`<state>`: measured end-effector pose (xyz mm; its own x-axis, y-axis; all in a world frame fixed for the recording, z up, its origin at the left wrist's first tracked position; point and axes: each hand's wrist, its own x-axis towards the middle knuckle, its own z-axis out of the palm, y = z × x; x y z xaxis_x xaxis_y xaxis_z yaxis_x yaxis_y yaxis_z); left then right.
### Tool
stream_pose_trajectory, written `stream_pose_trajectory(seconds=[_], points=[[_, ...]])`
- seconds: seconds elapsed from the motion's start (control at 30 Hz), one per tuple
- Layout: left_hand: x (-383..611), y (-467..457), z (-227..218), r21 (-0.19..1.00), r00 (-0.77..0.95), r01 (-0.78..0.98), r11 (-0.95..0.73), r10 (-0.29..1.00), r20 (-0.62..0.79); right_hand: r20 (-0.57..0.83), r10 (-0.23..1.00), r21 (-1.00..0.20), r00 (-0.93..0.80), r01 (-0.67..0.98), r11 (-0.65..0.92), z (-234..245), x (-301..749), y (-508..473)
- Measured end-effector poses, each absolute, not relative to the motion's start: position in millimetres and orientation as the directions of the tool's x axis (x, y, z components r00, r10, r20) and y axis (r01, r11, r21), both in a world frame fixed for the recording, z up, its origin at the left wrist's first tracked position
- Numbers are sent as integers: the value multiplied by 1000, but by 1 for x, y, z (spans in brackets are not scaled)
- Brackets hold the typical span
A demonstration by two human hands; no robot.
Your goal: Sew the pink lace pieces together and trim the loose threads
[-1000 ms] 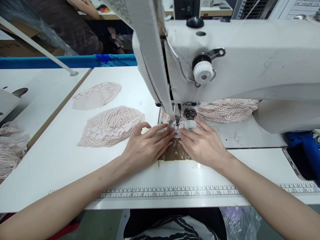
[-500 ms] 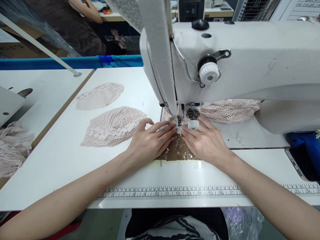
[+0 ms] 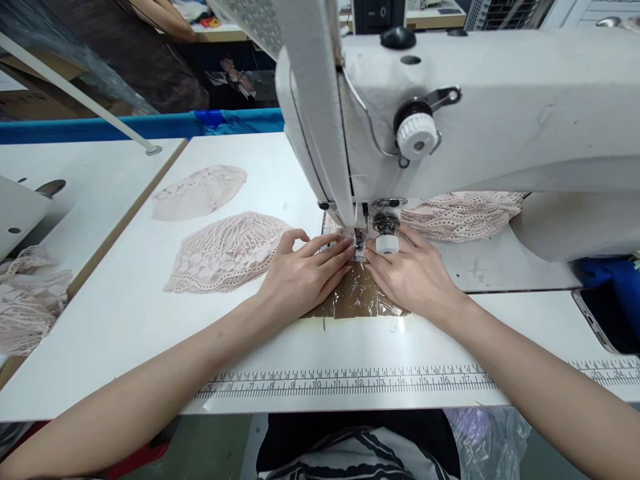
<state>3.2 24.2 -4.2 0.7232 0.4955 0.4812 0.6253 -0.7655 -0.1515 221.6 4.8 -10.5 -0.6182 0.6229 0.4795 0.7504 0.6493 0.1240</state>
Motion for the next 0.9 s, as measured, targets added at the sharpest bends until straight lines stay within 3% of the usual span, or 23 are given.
stream_pose_trajectory(seconds=[0.4, 0.9], points=[[1, 24, -5, -91, 709, 639, -764, 539, 455, 458, 636, 150, -621, 760, 633, -6, 221, 4], [-1, 24, -5, -105, 706, 660, -744, 566, 425, 437, 644, 170, -628, 761, 627, -5, 222, 4]])
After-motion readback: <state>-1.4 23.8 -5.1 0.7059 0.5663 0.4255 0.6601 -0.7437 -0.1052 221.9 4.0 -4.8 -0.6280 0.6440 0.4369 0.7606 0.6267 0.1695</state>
